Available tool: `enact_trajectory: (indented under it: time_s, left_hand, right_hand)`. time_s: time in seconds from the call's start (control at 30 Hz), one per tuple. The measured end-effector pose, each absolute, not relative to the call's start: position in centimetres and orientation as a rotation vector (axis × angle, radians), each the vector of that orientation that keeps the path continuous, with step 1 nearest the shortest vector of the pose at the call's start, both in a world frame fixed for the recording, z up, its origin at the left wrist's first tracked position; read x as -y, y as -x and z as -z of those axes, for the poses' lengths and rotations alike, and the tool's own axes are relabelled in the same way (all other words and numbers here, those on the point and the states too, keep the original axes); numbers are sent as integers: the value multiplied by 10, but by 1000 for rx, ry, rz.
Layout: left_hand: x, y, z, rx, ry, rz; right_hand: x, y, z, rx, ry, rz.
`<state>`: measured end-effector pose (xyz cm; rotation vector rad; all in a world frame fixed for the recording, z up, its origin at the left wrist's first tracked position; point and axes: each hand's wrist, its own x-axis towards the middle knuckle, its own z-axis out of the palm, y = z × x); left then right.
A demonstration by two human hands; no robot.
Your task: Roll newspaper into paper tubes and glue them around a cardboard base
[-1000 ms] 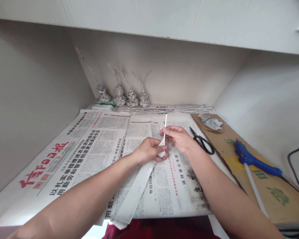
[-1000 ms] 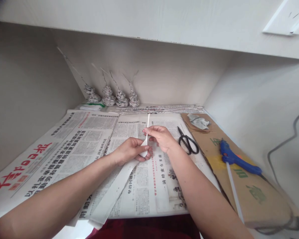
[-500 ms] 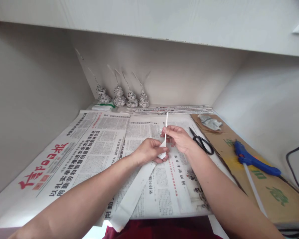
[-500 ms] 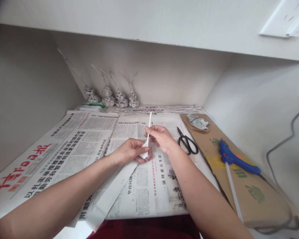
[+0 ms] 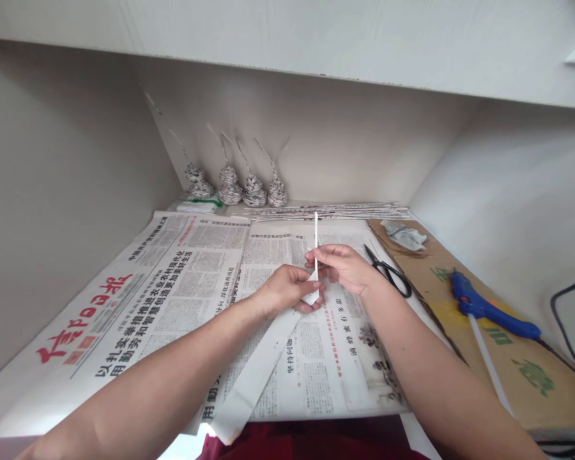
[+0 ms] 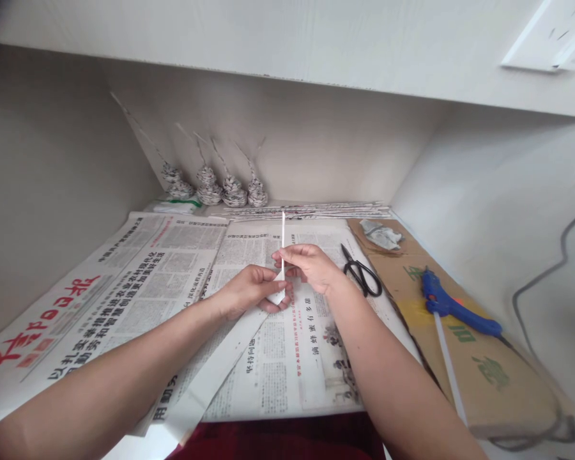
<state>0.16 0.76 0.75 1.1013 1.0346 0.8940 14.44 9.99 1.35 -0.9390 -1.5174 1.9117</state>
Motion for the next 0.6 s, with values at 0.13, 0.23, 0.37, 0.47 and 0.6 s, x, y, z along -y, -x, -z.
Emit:
enact_trajectory:
  time_s: [0.13, 0.23, 0.37, 0.47, 0.6]
  left_hand:
    - [-7, -2, -9, -1055, -1094, -882]
    - [-7, -2, -11, -1055, -1091, -881]
    - [-8, -2, -9, -1043, -1088, -892]
    - [-8, -3, -6, -1043, -1092, -885]
    - [-8, -3, -6, -1043, -1100, -892]
  right_hand:
    - [-100, -144, -12, 1434, 1029, -1824]
    - [-99, -144, -14, 1460, 922, -1897]
    - [-98, -145, -15, 1510, 921, -1921]
    - [-99, -145, -14, 1468, 1036, -1826]
    - [-99, -147, -15, 1568, 935, -1846]
